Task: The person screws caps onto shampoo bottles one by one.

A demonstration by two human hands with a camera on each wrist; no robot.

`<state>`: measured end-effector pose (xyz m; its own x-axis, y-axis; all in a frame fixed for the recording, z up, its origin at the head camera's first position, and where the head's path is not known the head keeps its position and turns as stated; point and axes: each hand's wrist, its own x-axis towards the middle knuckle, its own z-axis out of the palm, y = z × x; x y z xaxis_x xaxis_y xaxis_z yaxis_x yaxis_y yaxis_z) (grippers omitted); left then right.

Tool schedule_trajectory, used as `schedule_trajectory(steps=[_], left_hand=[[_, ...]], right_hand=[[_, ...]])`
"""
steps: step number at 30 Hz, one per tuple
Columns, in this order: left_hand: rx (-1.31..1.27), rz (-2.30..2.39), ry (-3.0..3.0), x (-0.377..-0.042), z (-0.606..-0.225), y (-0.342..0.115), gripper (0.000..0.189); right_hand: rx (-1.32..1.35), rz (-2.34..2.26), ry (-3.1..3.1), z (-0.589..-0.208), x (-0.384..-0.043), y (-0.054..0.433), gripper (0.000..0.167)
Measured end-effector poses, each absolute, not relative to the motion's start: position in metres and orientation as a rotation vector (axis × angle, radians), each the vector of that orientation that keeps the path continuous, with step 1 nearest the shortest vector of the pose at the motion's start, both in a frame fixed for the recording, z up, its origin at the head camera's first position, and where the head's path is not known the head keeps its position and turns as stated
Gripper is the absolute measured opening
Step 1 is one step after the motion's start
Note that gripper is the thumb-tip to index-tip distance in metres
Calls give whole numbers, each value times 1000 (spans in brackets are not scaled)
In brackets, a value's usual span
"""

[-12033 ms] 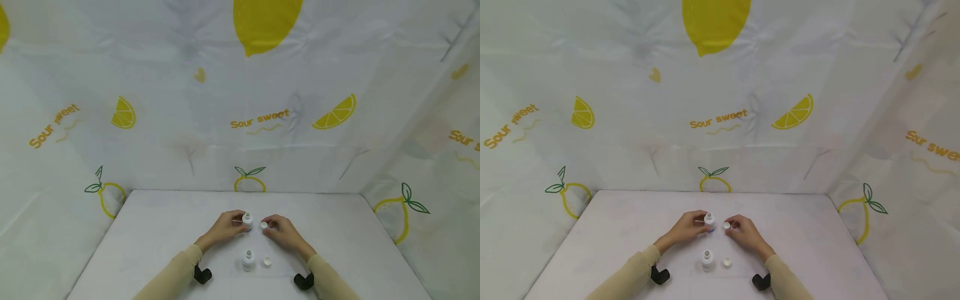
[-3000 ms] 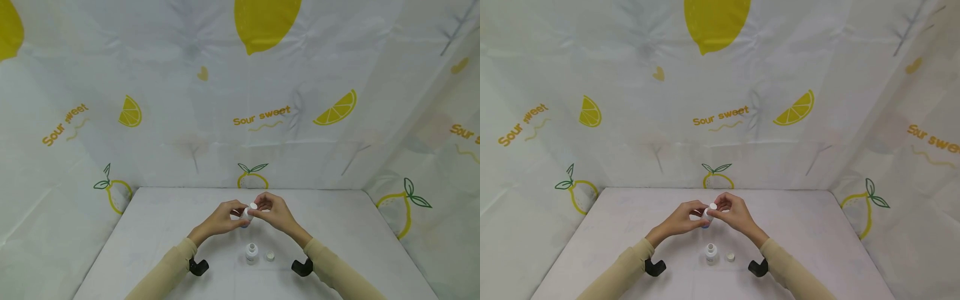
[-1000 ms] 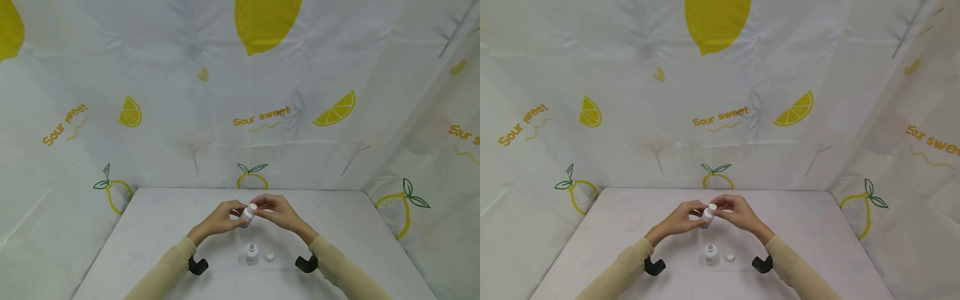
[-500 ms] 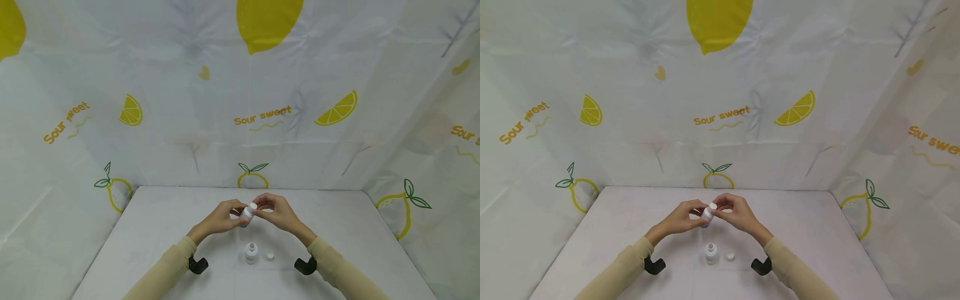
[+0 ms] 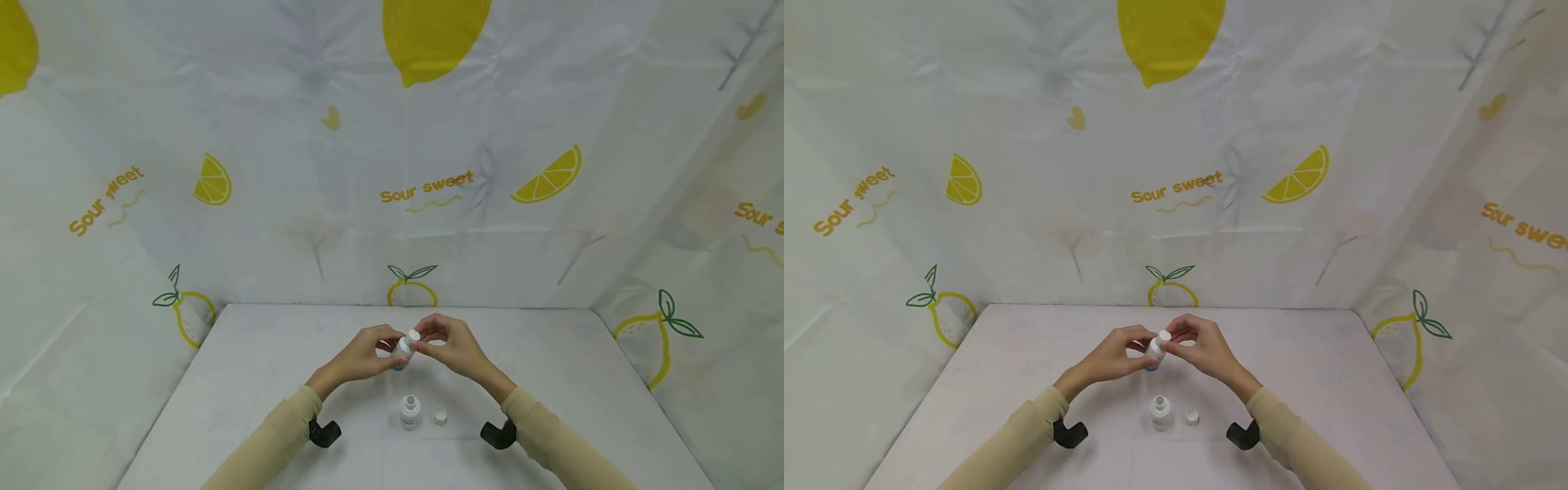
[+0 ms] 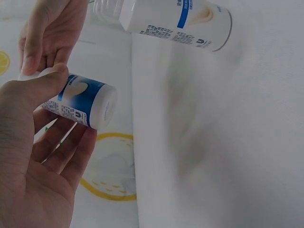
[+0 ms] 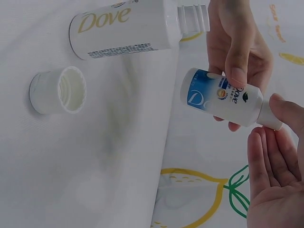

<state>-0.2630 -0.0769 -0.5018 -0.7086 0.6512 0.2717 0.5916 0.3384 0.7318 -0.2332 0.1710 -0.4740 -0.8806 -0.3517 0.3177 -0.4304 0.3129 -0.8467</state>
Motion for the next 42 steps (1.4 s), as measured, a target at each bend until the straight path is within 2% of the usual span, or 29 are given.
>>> schedule_trajectory(steps=[17,27,34,42], left_hand=[[1171,1325,2505,-263,-501,-78,36],[1186,1310,2469,-261,-497,-80,35],[1199,1314,2459,-259,-498,-79,35],[1212,1323,2457,-261,-499,-78,36]], right_hand=[[770,1623,-2528,-472,-234,173,30],[1152,1800,-2433,-467,-244,186,41],[1228,1778,-2456,-469,-246,187,36],[1167,1724,-2466,-468,-242,185,31]])
